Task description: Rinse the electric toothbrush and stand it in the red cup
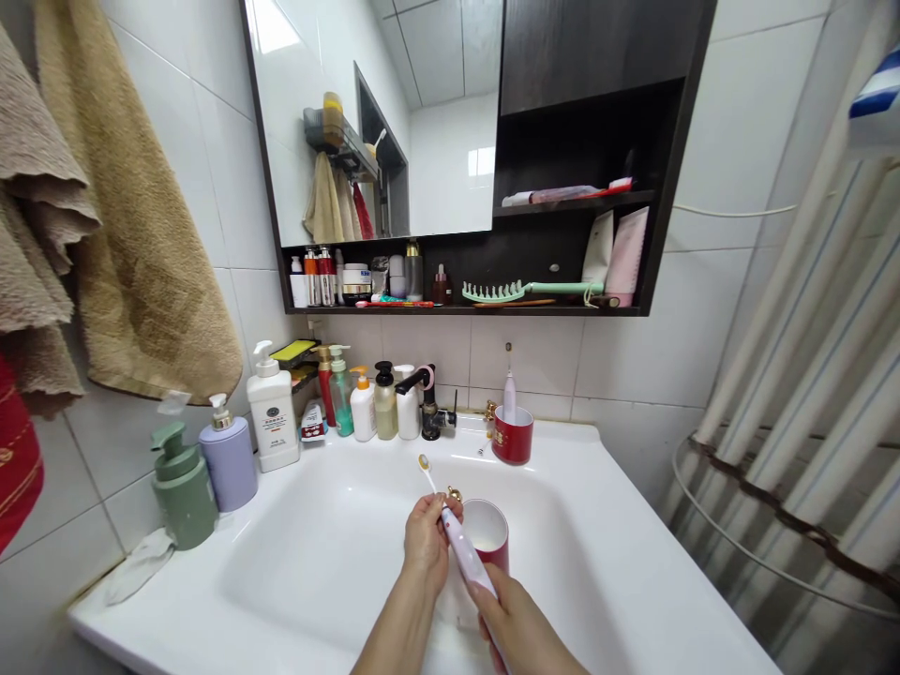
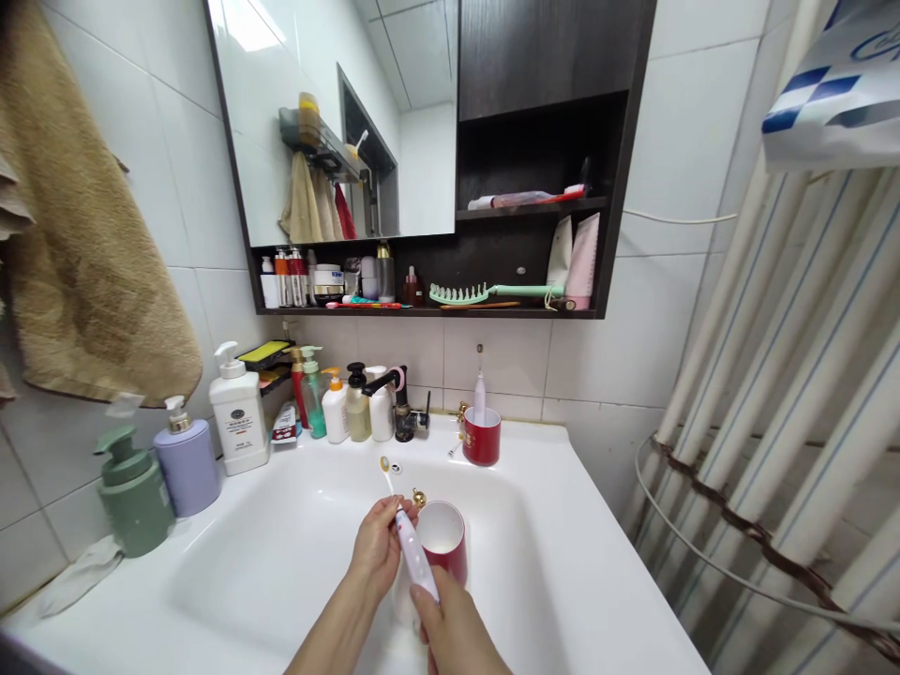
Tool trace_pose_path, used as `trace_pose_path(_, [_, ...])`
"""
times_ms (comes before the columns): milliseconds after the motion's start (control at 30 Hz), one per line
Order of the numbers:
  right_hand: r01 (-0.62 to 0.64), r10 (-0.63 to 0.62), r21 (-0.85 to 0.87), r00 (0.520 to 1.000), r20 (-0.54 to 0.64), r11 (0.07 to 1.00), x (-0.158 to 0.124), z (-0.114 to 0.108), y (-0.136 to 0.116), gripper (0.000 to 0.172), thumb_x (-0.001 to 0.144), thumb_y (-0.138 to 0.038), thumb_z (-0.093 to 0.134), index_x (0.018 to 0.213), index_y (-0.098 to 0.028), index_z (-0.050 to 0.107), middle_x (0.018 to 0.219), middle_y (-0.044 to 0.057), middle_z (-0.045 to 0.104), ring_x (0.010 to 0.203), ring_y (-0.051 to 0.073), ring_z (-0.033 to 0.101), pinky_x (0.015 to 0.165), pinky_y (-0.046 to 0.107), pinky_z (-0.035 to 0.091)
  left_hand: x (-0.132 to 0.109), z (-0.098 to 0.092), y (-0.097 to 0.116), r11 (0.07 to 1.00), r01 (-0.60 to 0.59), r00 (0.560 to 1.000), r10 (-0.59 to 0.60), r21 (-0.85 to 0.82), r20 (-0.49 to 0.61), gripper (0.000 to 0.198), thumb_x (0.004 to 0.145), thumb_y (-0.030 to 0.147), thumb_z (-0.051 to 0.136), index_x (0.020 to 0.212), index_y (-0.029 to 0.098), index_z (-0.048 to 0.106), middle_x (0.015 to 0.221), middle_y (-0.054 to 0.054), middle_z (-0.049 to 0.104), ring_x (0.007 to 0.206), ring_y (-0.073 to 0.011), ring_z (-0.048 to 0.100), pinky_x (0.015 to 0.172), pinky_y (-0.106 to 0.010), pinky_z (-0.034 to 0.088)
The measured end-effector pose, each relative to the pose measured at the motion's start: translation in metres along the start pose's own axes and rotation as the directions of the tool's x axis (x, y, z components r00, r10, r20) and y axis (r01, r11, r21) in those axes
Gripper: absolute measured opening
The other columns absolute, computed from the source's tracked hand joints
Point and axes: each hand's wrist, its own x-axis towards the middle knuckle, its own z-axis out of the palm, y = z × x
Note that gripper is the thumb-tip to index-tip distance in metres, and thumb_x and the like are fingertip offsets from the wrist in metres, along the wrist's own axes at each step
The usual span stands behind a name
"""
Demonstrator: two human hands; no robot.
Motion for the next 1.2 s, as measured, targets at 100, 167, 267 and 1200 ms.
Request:
trace_pose_path(100, [0.033, -0.034, -0.022, 0.999, -0.039, 0.999, -0.0007, -0.0014, -0.0014, 0.027, 0.066, -0.045, 0.036, 0.073, -0.019, 0.038, 0.047, -0.007, 0.038, 0.028, 0.004, 0.032, 0.030, 0.017, 0.024, 0.0013, -0.0003, -0.0005, 1.000, -0.010, 1.000, 0.010, -0.003, 0.001, 0.009, 0.063, 0.011, 0.049, 0.055, 0.013, 0.047, 0.052, -0.001, 0.055, 0.048, -0.0078, 0.052, 0.057, -0.021, 0.042])
trace_pose_path(167, [-0.064, 0.058, 0.121, 0.997, 0.056, 0.991, -0.0017, -0.0019, -0.0030, 0.029, 0.068, -0.047, 0.030, 0.072, -0.019, 0.036, 0.048, -0.007, 0.039, 0.028, 0.003, 0.032, 0.029, 0.017, 0.024, 0.0015, -0.0002, -0.0004, 1.000, 0.001, 1.000, -0.001, -0.003, -0.010, 0.010, 0.063, 0.010, 0.049, 0.054, 0.013, 0.047, 0.051, -0.001, 0.055, 0.047, -0.0079, 0.052, 0.056, -0.021, 0.042])
trace_pose_path(267, [-0.138, 0.121, 0.157, 0.986, 0.112, 0.978, -0.0030, -0.0018, -0.0049, 0.028, 0.070, -0.046, 0.026, 0.071, -0.019, 0.034, 0.047, -0.007, 0.038, 0.027, 0.002, 0.031, 0.027, 0.015, 0.024, 0.0010, 0.0004, 0.0004, 1.000, 0.022, 0.999, -0.022, 0.000, -0.024, 0.011, 0.064, 0.009, 0.047, 0.054, 0.013, 0.046, 0.051, -0.002, 0.055, 0.047, -0.0077, 0.052, 0.055, -0.021, 0.042])
trace_pose_path(1200, [-0.030, 0.030, -0.102, 1.000, 0.001, 0.994, -0.0078, 0.0005, -0.0093, 0.016, 0.075, -0.028, 0.022, 0.067, -0.018, 0.031, 0.050, -0.006, 0.038, 0.027, 0.002, 0.031, 0.025, 0.014, 0.021, 0.0048, 0.0008, 0.0006, 0.999, 0.033, 0.997, -0.034, -0.003, -0.071, 0.011, 0.065, 0.008, 0.046, 0.056, 0.013, 0.045, 0.049, -0.001, 0.055, 0.047, -0.0083, 0.053, 0.053, -0.020, 0.042])
